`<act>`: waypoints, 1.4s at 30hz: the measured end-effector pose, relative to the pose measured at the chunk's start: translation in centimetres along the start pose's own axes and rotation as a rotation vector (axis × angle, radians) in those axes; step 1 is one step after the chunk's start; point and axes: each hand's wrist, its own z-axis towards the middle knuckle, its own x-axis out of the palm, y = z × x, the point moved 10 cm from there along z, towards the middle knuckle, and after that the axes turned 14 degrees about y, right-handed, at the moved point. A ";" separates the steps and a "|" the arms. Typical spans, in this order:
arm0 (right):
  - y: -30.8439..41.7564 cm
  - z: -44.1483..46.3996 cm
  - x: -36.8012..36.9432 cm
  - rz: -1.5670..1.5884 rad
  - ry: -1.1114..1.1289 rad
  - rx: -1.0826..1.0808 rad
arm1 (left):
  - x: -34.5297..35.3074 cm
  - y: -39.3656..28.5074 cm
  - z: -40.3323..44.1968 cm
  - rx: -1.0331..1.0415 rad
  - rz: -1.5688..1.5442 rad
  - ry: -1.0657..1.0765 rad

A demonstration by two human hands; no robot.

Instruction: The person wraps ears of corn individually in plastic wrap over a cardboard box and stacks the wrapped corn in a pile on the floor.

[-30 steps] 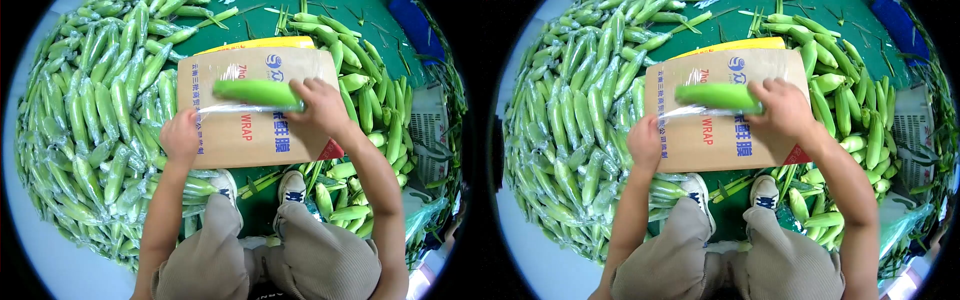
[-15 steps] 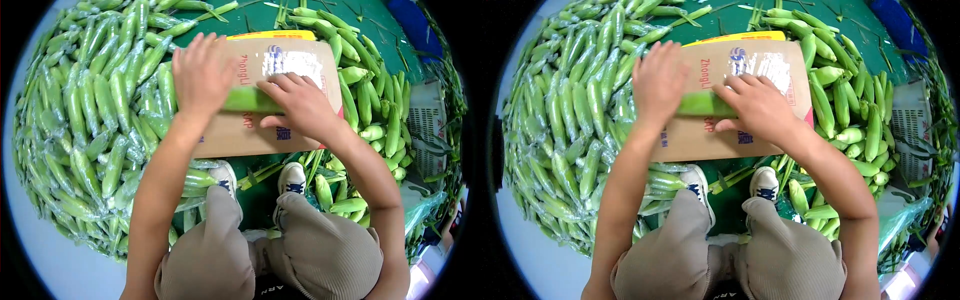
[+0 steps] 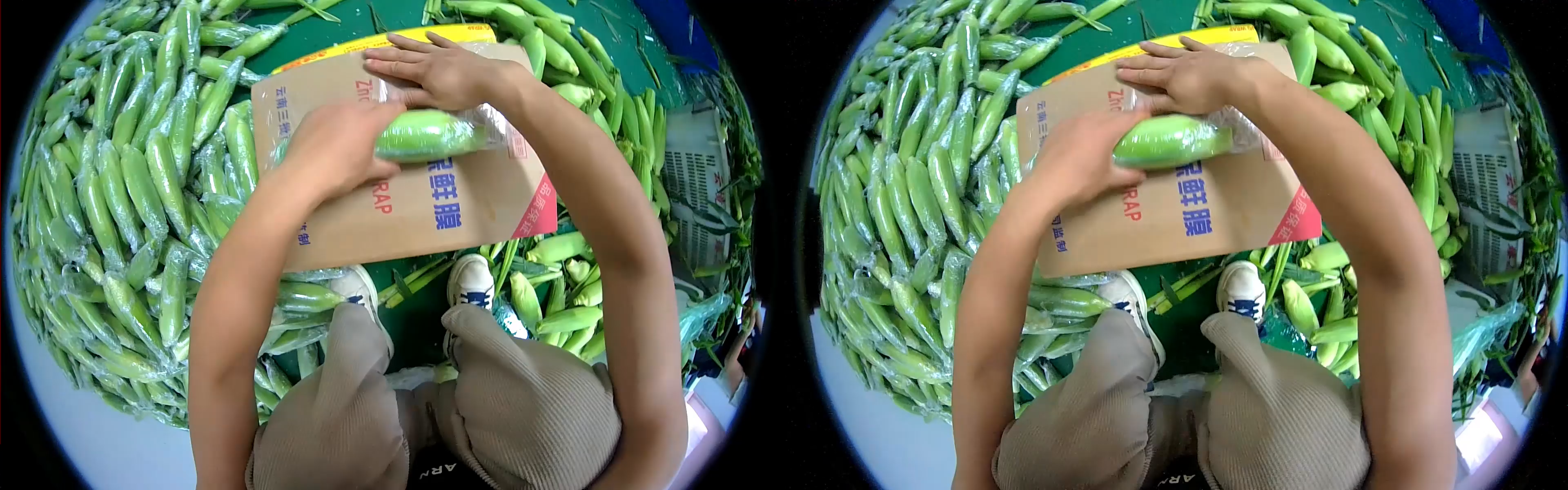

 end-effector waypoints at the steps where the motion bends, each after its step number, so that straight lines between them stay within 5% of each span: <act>1: 1.2 -0.9 0.2 -0.095 -0.031 -0.024 | 0.7 -1.0 -0.8 0.003 -0.013 0.051; 5: 4.1 -2.2 1.1 -0.090 -0.106 -0.031 | 3.8 -4.7 -5.0 0.089 -0.210 0.228; 7: 4.0 -2.1 1.1 -0.078 -0.096 -0.007 | 9.9 -7.8 -7.7 0.112 -0.392 0.700; 9: 4.8 -2.2 0.9 -0.059 -0.166 -0.026 | 14.1 -14.0 -11.6 0.438 -0.395 0.903; 11: 8.2 -4.3 -0.1 -0.105 -0.190 -0.031 | 18.7 -13.2 -14.7 0.238 -0.678 1.109; 12: 11.5 -6.9 -0.7 0.214 -0.150 -0.177 | 18.8 -12.7 -15.7 0.135 -0.721 1.212; 14: 19.3 -12.1 0.4 0.745 -0.008 -0.357 | 18.0 -10.7 -17.0 0.133 -0.877 0.939; 15: 22.8 -13.7 5.1 0.847 0.224 -0.273 | 17.3 -9.5 -18.0 0.135 -0.938 0.799; 19: 31.6 -17.0 17.0 1.592 0.924 -0.277 | 20.9 -4.5 -23.8 -0.214 -1.318 0.739; 20: 31.3 -16.2 17.2 1.518 0.759 -0.304 | 21.5 -3.4 -24.9 -0.256 -1.282 0.690; 22: 30.8 -14.7 17.6 1.402 0.454 -0.328 | 20.9 -0.7 -28.4 -0.467 -0.651 0.786; 24: 30.9 -14.4 16.1 1.346 0.598 -0.286 | 18.8 -1.4 -29.9 -0.776 -0.689 0.679; 27: 31.2 -12.2 14.7 1.190 0.300 -0.365 | 22.8 2.7 -34.7 -0.853 -0.799 0.567; 29: 31.4 -11.1 13.4 0.928 0.306 -0.379 | 24.3 4.0 -37.9 -1.003 -0.656 0.601; 31: 32.1 -10.2 12.9 0.812 0.306 -0.379 | 22.2 4.8 -39.2 -1.014 -0.402 0.411; 35: 33.0 -8.8 13.4 0.924 0.296 -0.353 | 13.2 0.8 -38.1 -0.530 0.088 -0.489; 37: 34.2 -7.6 13.2 1.031 0.341 -0.444 | 13.1 -2.1 -36.6 -0.378 0.092 -0.442; 40: 32.4 -7.6 10.5 1.183 0.205 -0.465 | 13.6 -6.2 -27.6 -0.289 -0.164 0.268; 42: 29.0 -8.8 9.1 1.315 0.126 -0.461 | 16.2 -4.5 -28.9 -0.372 -0.242 0.466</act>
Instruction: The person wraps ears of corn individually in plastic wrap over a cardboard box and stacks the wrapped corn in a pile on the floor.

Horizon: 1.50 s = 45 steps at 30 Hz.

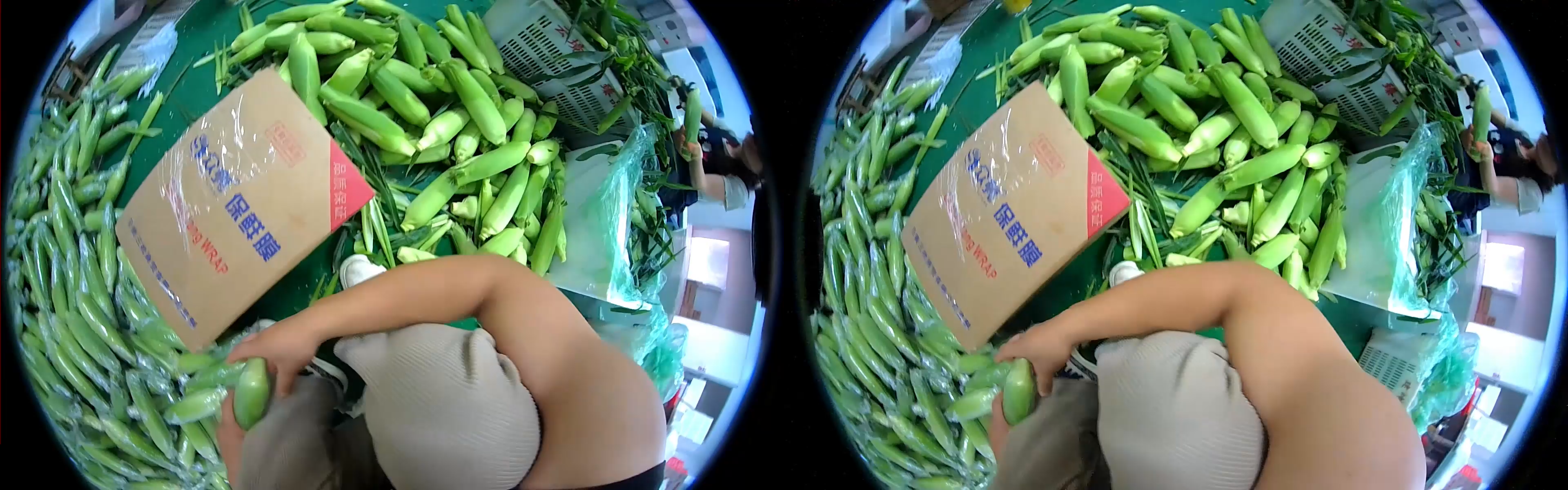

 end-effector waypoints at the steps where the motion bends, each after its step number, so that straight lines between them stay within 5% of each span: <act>1: 0.6 -2.6 -1.3 -0.154 -0.076 -0.061 | 0.7 2.4 -0.8 -0.064 -0.039 0.027; 3: 3.5 -11.7 -5.1 -0.503 -0.220 -0.100 | 2.7 8.7 -3.6 -0.253 -0.104 0.083; 7: -2.1 -39.6 -11.2 -0.650 -0.971 0.650 | 2.6 17.0 -12.4 -0.509 -0.097 -0.024; 8: -3.3 -45.6 -10.9 -0.716 -0.938 1.004 | 0.9 16.2 -12.6 -0.448 -0.119 -0.192; 9: -2.2 -49.6 -9.9 -1.022 -0.956 1.130 | -1.2 13.9 -11.7 -0.356 -0.174 -0.359; 10: -4.8 -54.7 -9.3 -1.147 -0.768 1.410 | -4.9 9.5 -9.3 -0.181 -0.266 -0.618; 11: -4.4 -56.7 -9.7 -0.908 -0.804 1.574 | -6.8 7.8 -6.6 -0.069 -0.275 -0.670; 13: -5.9 -59.6 -10.6 -1.067 -0.865 1.607 | -11.2 0.9 -0.1 0.192 -0.172 -0.617; 15: -3.9 -56.4 -10.7 -1.364 -0.751 1.508 | -14.3 -2.6 5.4 0.271 0.050 -0.666; 17: -4.0 -57.7 -9.9 -1.286 -0.797 1.344 | -18.0 -5.2 7.6 0.333 0.046 -0.866; 20: 1.1 -55.3 -10.1 -1.076 -1.044 0.814 | -19.6 -6.5 9.5 0.362 0.134 -0.854; 23: 8.9 -37.7 -17.0 -1.020 -0.970 0.547 | -21.6 -5.7 8.4 0.452 0.073 -1.256; 26: 11.2 -19.3 -24.2 -0.996 -0.681 0.417 | -26.2 -10.8 6.9 0.610 0.310 -1.318; 29: 8.6 -8.0 -28.6 -0.894 -0.454 0.430 | -28.6 -11.8 11.9 0.404 0.534 -1.026; 33: 8.3 -10.9 -28.7 -0.843 -0.507 0.130 | -29.2 -5.5 17.7 0.284 0.228 -0.746; 37: 4.8 -16.7 -26.5 -0.963 -0.530 0.504 | -29.2 -4.9 18.2 0.302 0.200 -0.709; 41: 4.9 -14.3 -26.1 -1.188 -0.631 0.212 | -29.7 -4.7 18.7 0.352 0.149 -0.667; 43: 6.1 -15.8 -24.6 -1.108 -0.634 0.043 | -29.8 -4.9 18.8 0.391 0.145 -0.588; 45: 6.1 -20.9 -24.0 -0.807 -0.937 0.037 | -29.2 -4.8 18.6 0.415 0.185 -0.578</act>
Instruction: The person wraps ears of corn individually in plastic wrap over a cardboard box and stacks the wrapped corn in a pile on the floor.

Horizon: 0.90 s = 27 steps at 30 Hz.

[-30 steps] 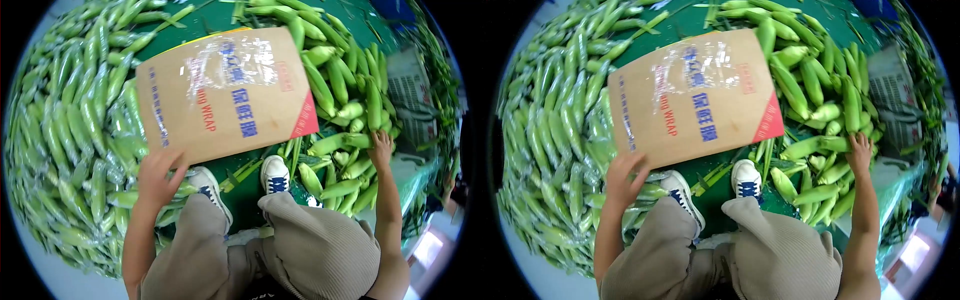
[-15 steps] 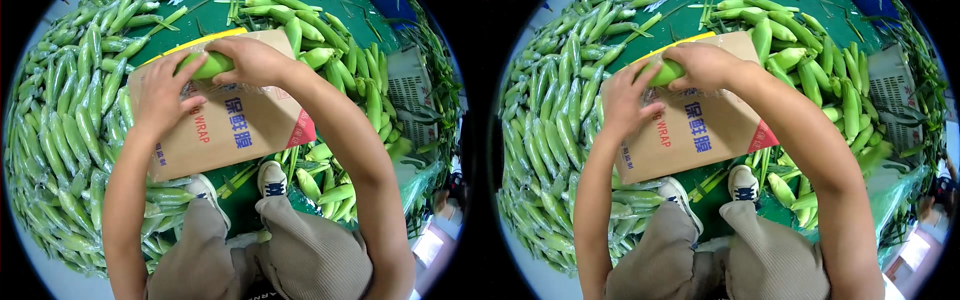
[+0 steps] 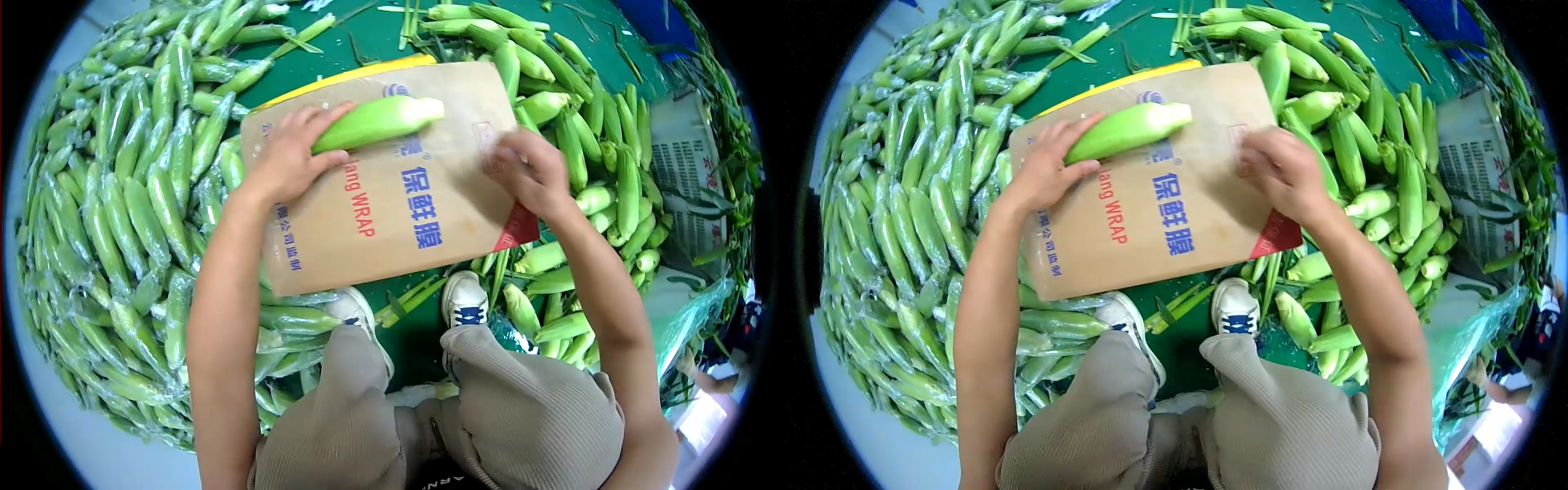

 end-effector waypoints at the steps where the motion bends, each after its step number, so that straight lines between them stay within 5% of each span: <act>1: 0.6 -0.9 -0.9 0.072 -0.078 -0.063 | 0.0 -0.9 -0.2 0.013 -0.125 0.086; 4: 5.1 3.4 0.0 -0.071 -0.131 -0.112 | 1.1 -1.9 -0.2 0.061 -0.149 0.115; 6: 5.0 8.0 4.8 -0.253 0.219 -0.119 | 0.8 -1.8 0.2 0.070 -0.164 0.114; 8: 4.4 9.9 7.8 -0.444 0.239 -0.130 | 0.5 -1.6 0.2 0.031 -0.170 0.123; 10: 3.2 11.0 8.2 -0.422 0.222 -0.086 | -1.6 -0.2 -2.8 -0.071 -0.265 -0.276; 12: 2.6 11.0 8.2 -0.435 0.206 -0.050 | -0.5 1.4 -6.9 -0.233 -0.164 -0.422; 15: 2.3 9.5 7.5 -0.396 0.195 0.029 | 3.0 3.8 -11.5 -0.462 0.104 -0.287; 20: 3.7 8.2 7.6 -0.461 0.330 0.067 | 1.1 2.2 -12.3 -0.471 0.244 -0.572; 21: 4.2 7.3 7.7 -0.445 0.369 0.072 | 2.0 3.1 -13.6 -0.648 0.196 -0.487; 24: 6.7 3.1 10.0 -0.260 0.694 0.107 | 1.5 -3.5 -18.8 -0.220 -0.130 -0.810; 26: 9.0 -0.4 12.5 0.062 0.759 0.056 | 4.6 -6.6 -20.0 -0.093 -0.327 -0.706; 27: 11.0 -0.9 13.1 -0.039 0.689 -0.117 | 5.8 -9.3 -18.3 0.006 -0.163 -0.571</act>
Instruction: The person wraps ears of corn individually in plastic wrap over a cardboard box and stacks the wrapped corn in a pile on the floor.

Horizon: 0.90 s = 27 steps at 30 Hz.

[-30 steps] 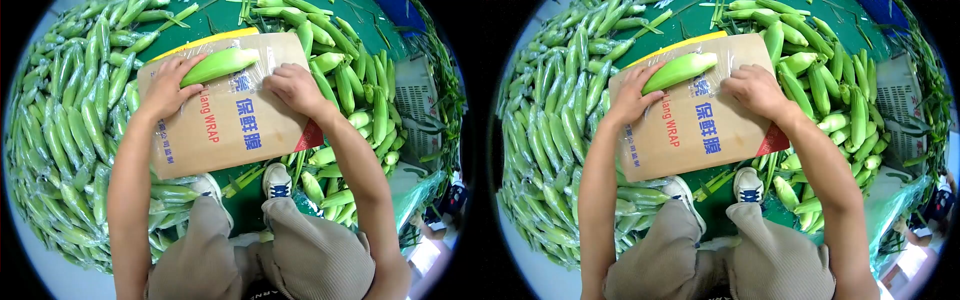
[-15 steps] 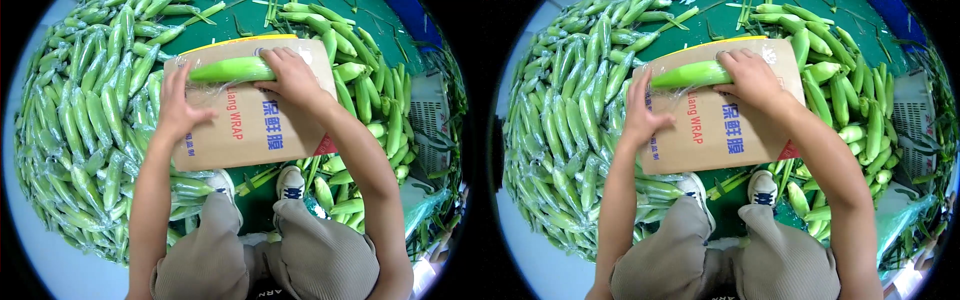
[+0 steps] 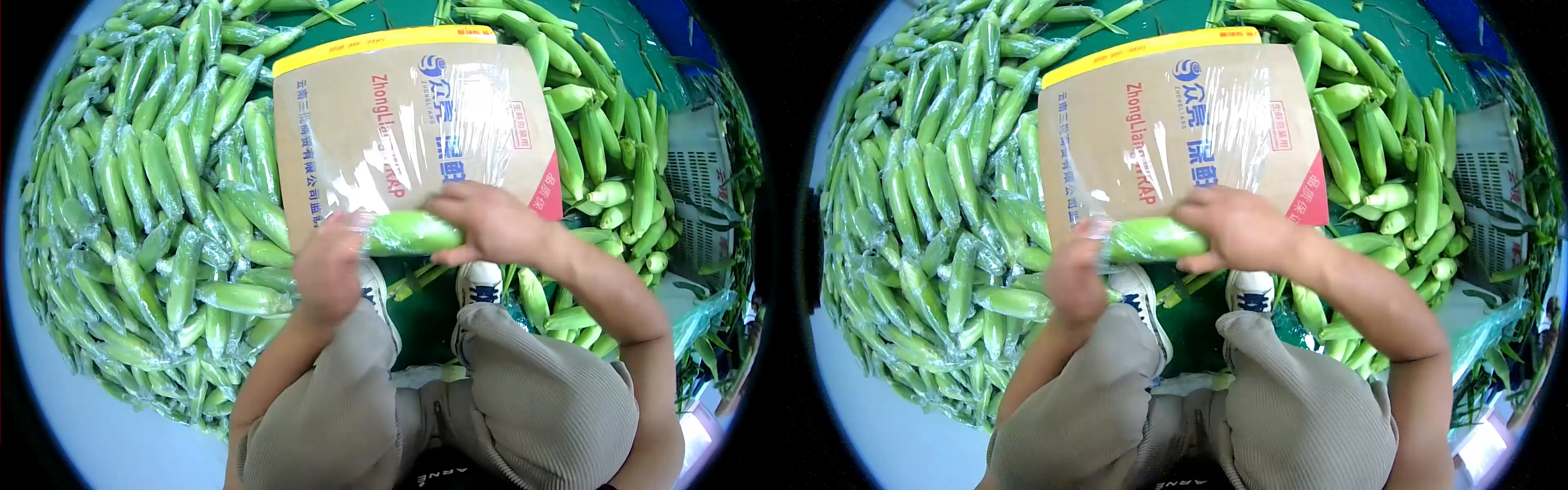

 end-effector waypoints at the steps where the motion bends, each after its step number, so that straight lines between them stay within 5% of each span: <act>1: 1.4 0.3 -0.6 -0.068 -0.062 -0.050 | 2.2 -2.1 0.6 0.126 0.134 0.137; 5: -1.0 0.8 -5.6 -0.212 -0.500 0.097 | 3.9 0.2 5.8 -0.107 0.238 0.374; 7: -3.5 1.4 -7.6 -0.201 -0.537 0.168 | 2.8 2.7 11.6 -0.144 0.643 0.354; 9: -2.3 3.1 -9.2 -0.292 -0.406 0.134 | -1.7 3.7 16.8 -0.079 0.799 -0.061; 11: -2.4 4.7 -8.7 -0.510 -0.359 0.159 | -4.1 5.5 20.1 -0.076 0.422 -0.146; 12: -3.8 5.7 -8.5 -0.505 -0.363 0.156 | -3.2 6.2 20.3 -0.154 0.108 0.003; 15: -8.3 7.8 -9.8 -0.337 -0.188 0.263 | 2.0 2.0 18.4 0.235 0.493 0.157; 17: -8.7 8.6 -10.5 -0.178 -0.096 0.174 | 3.9 2.6 17.7 0.210 0.484 0.208; 19: -10.6 8.5 -10.7 0.092 0.246 0.337 | 4.7 4.1 17.4 0.127 0.373 0.298; 21: -9.8 10.1 -13.5 0.189 0.122 0.160 | 5.2 4.8 17.7 0.087 0.325 0.370; 23: -9.2 12.4 -12.5 -0.509 -0.090 -0.113 | 5.1 3.7 18.1 0.067 0.301 0.464; 25: -11.4 14.3 -7.7 -0.550 0.183 0.093 | 5.7 3.0 17.3 -0.027 0.186 0.605; 27: -11.2 13.3 -5.8 -0.693 0.034 0.015 | 6.0 2.6 15.3 -0.028 0.116 0.721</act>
